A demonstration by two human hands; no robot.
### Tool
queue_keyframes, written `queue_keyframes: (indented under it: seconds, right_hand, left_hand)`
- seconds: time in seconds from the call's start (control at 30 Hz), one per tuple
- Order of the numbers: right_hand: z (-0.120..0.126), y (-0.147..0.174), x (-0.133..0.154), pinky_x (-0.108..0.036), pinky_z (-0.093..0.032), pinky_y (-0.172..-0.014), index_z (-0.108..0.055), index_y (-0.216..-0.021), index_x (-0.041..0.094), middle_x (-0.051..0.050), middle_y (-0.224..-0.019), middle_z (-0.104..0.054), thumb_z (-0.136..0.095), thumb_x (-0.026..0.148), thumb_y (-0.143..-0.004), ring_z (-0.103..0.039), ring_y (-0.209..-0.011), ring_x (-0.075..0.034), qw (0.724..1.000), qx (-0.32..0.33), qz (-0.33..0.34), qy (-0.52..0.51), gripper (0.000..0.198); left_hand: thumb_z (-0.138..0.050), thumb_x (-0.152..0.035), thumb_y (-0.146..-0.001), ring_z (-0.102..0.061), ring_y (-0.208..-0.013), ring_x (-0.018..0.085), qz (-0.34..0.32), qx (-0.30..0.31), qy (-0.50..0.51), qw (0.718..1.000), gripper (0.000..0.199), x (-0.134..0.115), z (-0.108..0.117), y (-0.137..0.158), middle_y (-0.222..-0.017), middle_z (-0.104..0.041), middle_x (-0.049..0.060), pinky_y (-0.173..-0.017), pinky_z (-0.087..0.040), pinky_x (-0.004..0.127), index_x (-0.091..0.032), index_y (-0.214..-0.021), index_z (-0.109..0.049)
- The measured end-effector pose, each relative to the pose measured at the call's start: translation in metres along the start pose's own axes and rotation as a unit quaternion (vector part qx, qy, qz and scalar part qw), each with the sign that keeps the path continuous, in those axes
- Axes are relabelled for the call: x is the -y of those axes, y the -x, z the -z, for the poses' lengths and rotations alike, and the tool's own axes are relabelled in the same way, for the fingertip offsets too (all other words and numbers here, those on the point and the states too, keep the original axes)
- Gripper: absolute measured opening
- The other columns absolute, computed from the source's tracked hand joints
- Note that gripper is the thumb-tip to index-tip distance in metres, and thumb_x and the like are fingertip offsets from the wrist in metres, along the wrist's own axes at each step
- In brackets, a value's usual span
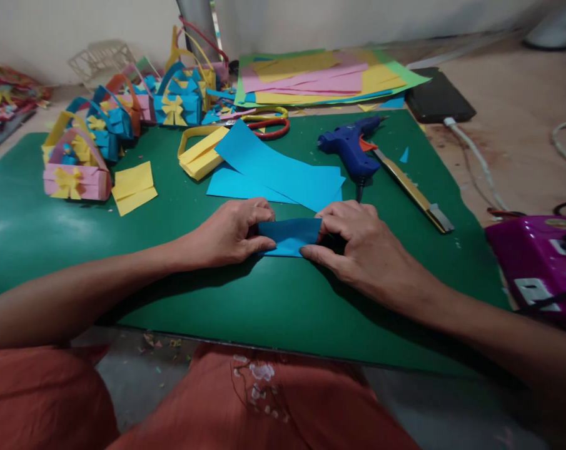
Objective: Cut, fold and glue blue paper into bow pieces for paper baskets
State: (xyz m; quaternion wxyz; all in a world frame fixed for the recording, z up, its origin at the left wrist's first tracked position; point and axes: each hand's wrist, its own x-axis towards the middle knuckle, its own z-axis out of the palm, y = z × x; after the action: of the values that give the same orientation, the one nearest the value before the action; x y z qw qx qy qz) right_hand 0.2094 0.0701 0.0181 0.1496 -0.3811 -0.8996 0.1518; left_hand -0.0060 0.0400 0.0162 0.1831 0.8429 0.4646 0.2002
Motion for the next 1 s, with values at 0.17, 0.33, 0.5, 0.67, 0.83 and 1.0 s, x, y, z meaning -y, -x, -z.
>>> queue_keyframes:
  seconds: [0.17, 0.33, 0.5, 0.67, 0.83, 1.0]
  right_hand:
    - [0.0, 0.0, 0.0, -0.039, -0.034, -0.072, -0.043, -0.064, 0.022, -0.006, -0.08, -0.059, -0.058, 0.031, -0.076, -0.05, -0.081, -0.023, 1.0, -0.009, 0.014, 0.0, 0.021]
    - [0.0, 0.0, 0.0, -0.04, -0.035, -0.075, -0.044, -0.066, 0.021, -0.006, -0.081, -0.059, -0.059, 0.032, -0.076, -0.051, -0.083, -0.024, 1.0, 0.0, 0.004, 0.012, 0.021]
    - [-0.002, 0.005, 0.001, -0.042, -0.037, -0.076, -0.054, -0.09, 0.019, -0.009, -0.089, -0.061, -0.057, 0.034, -0.079, -0.054, -0.089, -0.027, 1.0, -0.013, 0.013, 0.019, 0.019]
    - [-0.004, 0.012, 0.007, -0.051, -0.03, -0.09, -0.051, -0.113, 0.018, -0.015, -0.113, -0.058, -0.052, 0.033, -0.083, -0.05, -0.106, -0.032, 0.987, -0.097, 0.058, 0.115, 0.033]
    - [-0.001, 0.013, 0.008, -0.049, -0.024, -0.097, -0.062, -0.087, 0.028, -0.005, -0.091, -0.06, -0.036, 0.022, -0.091, -0.052, -0.096, -0.023, 0.974, -0.059, 0.14, 0.169, 0.027]
    - [-0.001, 0.011, 0.005, -0.054, -0.025, -0.097, -0.068, -0.087, 0.03, -0.002, -0.076, -0.058, -0.029, 0.015, -0.092, -0.05, -0.08, -0.019, 0.968, -0.01, 0.198, 0.153, 0.042]
  left_hand:
    - [-0.063, -0.025, -0.079, -0.055, -0.07, 0.012, -0.004, -0.001, -0.007, 1.0, 0.012, 0.001, -0.002, 0.0, -0.085, -0.061, 0.003, -0.065, -0.042, 0.025, -0.014, -0.079, -0.058]
    - [-0.063, -0.022, -0.079, -0.055, -0.074, 0.013, -0.01, -0.006, -0.009, 1.0, 0.011, -0.001, -0.002, 0.001, -0.087, -0.061, 0.005, -0.066, -0.042, 0.026, -0.013, -0.079, -0.057]
    - [-0.056, -0.019, -0.083, -0.052, -0.069, 0.01, -0.011, -0.018, -0.007, 1.0, 0.006, -0.005, -0.004, 0.006, -0.087, -0.059, 0.004, -0.061, -0.04, 0.023, -0.014, -0.08, -0.054]
    - [-0.057, -0.014, -0.079, -0.047, -0.058, 0.006, 0.001, -0.081, -0.005, 0.997, 0.03, -0.007, -0.011, 0.012, -0.093, -0.057, 0.003, -0.054, -0.041, 0.02, -0.016, -0.108, -0.05]
    - [-0.053, -0.014, -0.085, -0.051, -0.071, 0.007, -0.055, -0.1, -0.036, 0.993, 0.047, -0.005, -0.013, 0.017, -0.112, -0.05, 0.005, -0.065, -0.047, 0.02, -0.026, -0.129, -0.042]
    - [-0.05, -0.016, -0.088, -0.05, -0.079, 0.01, -0.096, -0.103, -0.106, 0.984, 0.027, -0.003, -0.012, 0.022, -0.112, -0.048, 0.003, -0.064, -0.044, 0.022, -0.033, -0.101, -0.066]
